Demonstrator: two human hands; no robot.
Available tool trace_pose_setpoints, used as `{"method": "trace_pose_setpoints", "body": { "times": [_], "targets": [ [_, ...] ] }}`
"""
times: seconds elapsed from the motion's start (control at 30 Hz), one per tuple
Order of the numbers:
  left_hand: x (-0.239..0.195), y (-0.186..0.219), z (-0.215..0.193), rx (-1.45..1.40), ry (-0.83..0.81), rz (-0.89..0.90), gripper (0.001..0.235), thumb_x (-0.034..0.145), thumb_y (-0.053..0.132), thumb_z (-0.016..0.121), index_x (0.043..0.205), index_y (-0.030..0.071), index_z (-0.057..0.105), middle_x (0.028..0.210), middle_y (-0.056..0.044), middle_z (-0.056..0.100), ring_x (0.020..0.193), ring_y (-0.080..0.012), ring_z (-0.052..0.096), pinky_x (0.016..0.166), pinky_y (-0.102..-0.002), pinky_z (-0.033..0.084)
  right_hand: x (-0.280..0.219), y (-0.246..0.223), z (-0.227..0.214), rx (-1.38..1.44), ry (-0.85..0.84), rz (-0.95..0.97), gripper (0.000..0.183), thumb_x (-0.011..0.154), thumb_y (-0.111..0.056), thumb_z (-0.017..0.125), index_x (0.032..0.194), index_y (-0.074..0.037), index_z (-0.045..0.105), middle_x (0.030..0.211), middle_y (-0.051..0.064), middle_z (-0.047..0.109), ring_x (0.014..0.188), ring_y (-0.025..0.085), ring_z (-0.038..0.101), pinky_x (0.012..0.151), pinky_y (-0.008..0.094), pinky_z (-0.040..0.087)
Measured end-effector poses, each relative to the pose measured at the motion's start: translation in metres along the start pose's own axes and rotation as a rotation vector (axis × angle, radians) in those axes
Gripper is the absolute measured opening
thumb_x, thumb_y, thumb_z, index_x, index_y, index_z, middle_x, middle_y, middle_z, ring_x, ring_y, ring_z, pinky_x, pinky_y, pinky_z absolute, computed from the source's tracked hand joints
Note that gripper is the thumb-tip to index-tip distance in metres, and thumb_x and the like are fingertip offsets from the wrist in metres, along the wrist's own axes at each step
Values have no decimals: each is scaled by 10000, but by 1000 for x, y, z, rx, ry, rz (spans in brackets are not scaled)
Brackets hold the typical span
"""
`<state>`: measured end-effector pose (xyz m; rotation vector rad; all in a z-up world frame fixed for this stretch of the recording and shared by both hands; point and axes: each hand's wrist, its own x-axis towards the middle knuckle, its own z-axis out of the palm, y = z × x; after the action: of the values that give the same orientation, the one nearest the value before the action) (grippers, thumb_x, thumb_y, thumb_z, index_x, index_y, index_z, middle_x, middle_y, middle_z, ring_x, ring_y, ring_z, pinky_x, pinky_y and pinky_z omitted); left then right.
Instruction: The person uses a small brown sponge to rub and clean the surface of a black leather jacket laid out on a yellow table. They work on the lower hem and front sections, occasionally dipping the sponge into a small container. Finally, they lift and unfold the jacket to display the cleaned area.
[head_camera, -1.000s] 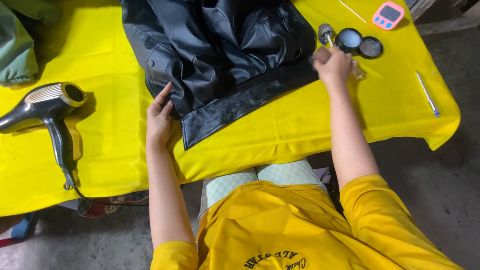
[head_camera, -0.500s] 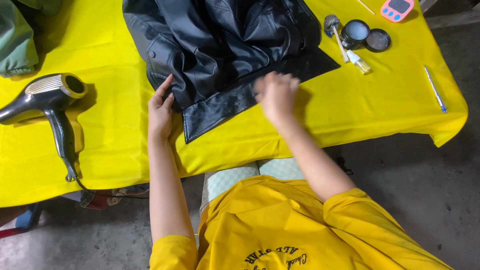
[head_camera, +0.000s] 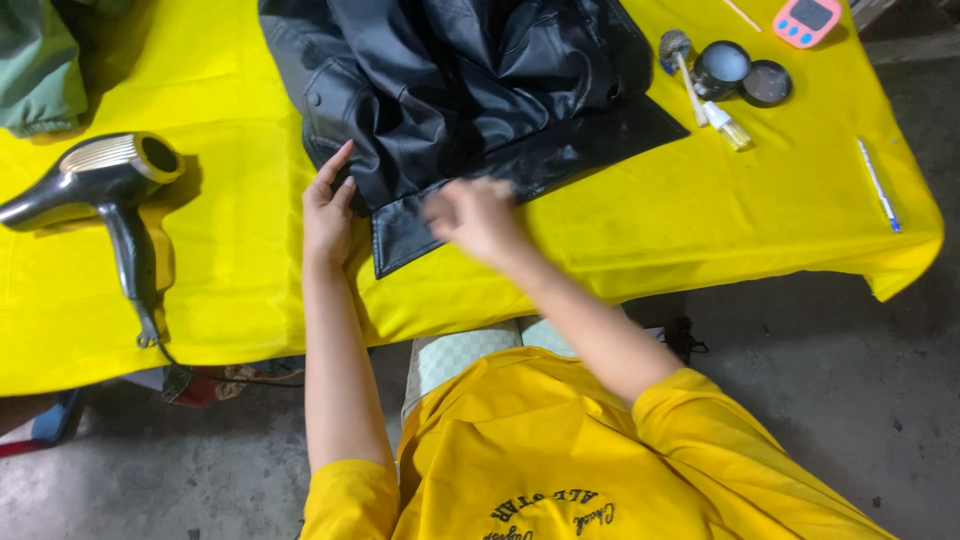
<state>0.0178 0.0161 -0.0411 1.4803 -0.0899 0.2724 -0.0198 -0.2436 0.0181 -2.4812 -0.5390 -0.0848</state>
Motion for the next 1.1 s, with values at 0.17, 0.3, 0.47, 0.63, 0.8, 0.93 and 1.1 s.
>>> {"method": "trace_pose_setpoints", "body": {
  "times": [0.17, 0.3, 0.47, 0.63, 0.8, 0.93, 1.1],
  "targets": [
    [2, -4, -5, 5, -10, 53, 525, 1003, -143, 478, 1472, 75, 574, 1341, -199, 626, 1172, -236, 628, 1009, -368, 565, -8, 113, -76, -131, 121, 237, 331, 862, -322, 789, 1124, -129, 730, 1008, 183, 719, 991, 475, 621, 955, 637, 387],
    [-3, 6, 3, -7, 17, 59, 536, 995, -145, 494, 1454, 110, 601, 1337, -186, 638, 1161, -230, 629, 1010, -363, 567, 0, 262, -99, -364, 405, 459, 412, 893, -425, 806, 1129, -101, 708, 925, 175, 745, 906, 468, 685, 790, 590, 485],
    [-12, 45, 15, 7, 12, -142, 465, 1017, -56, 481, 1423, 140, 596, 1479, -92, 566, 1352, -172, 531, 1141, -243, 439, 24, 206, -85, -528, 484, 584, 471, 836, -345, 847, 1164, -59, 667, 1045, 230, 734, 974, 421, 625, 834, 521, 373],
    [-2, 6, -3, -162, -7, -67, 505, 1052, -108, 485, 1498, 119, 556, 1458, -282, 539, 1291, -385, 611, 1051, -451, 548, 28, 66, 1, -388, 363, 161, 328, 783, -243, 823, 1046, -107, 683, 1019, 176, 668, 1007, 397, 597, 945, 541, 358],
    [0, -5, -11, -267, -14, -93, 480, 1059, -84, 501, 1497, 108, 550, 1491, -279, 507, 1331, -422, 580, 1084, -467, 523, 34, -26, 74, -184, 307, -69, 361, 713, -256, 866, 1004, -172, 672, 957, 61, 698, 980, 296, 633, 937, 466, 406],
    [4, -50, -29, -319, 2, -50, 515, 1020, -95, 513, 1505, 76, 521, 1417, -317, 555, 1287, -380, 599, 1068, -465, 549, 48, -52, 105, -8, 235, -218, 431, 704, -281, 871, 1065, -210, 648, 983, 6, 703, 1010, 236, 633, 967, 417, 423],
    [1, -14, -12, -360, -11, -64, 500, 1030, -83, 491, 1505, 72, 523, 1396, -324, 574, 1278, -403, 603, 1055, -480, 548, 53, -18, 57, 41, 120, -214, 416, 710, -290, 863, 1082, -225, 688, 1011, 10, 732, 1013, 260, 660, 937, 441, 438]
  ]
}}
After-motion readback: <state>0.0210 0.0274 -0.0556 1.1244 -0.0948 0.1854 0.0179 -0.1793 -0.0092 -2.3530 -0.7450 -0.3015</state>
